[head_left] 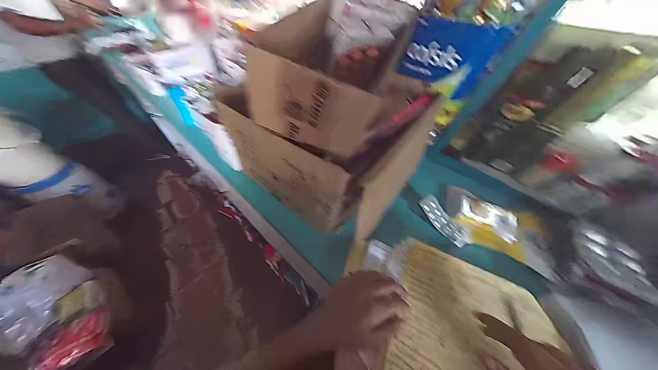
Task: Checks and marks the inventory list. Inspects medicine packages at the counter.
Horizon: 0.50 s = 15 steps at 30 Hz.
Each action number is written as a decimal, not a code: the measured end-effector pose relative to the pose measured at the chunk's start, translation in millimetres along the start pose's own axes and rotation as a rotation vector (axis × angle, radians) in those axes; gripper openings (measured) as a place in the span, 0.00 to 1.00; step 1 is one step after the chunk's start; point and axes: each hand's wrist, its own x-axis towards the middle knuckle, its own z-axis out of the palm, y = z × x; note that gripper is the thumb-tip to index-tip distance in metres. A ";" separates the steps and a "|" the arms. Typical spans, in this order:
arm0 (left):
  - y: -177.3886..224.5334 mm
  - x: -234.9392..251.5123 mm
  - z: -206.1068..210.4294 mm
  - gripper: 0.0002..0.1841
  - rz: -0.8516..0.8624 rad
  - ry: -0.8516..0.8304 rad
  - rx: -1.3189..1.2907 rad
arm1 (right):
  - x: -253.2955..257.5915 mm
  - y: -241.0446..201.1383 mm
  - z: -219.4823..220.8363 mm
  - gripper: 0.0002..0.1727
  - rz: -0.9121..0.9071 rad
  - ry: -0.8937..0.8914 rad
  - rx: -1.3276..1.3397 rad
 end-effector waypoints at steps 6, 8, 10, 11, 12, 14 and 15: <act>-0.5 2.7 -0.4 0.14 -0.033 0.001 0.068 | 3.0 -1.5 37.1 0.14 -0.307 0.340 -0.139; 0.2 2.0 0.1 0.13 -0.042 0.000 0.071 | 5.4 0.4 49.1 0.09 -0.351 0.413 -0.159; -0.8 2.5 0.3 0.13 -0.044 0.002 0.076 | 6.9 4.2 55.0 0.07 -0.376 0.437 -0.165; -1.2 2.5 -0.1 0.14 -0.046 -0.006 0.073 | 7.2 5.9 55.8 0.08 -0.383 0.438 -0.168; -1.3 2.3 -0.6 0.14 -0.049 -0.017 0.069 | 6.8 7.5 55.9 0.08 -0.386 0.431 -0.167; -1.7 2.1 -2.2 0.15 -0.050 -0.033 0.065 | 5.9 10.3 56.7 0.08 -0.376 0.420 -0.150; -1.6 2.2 -3.2 0.15 -0.053 -0.043 0.059 | 5.5 11.6 58.0 0.08 -0.367 0.417 -0.142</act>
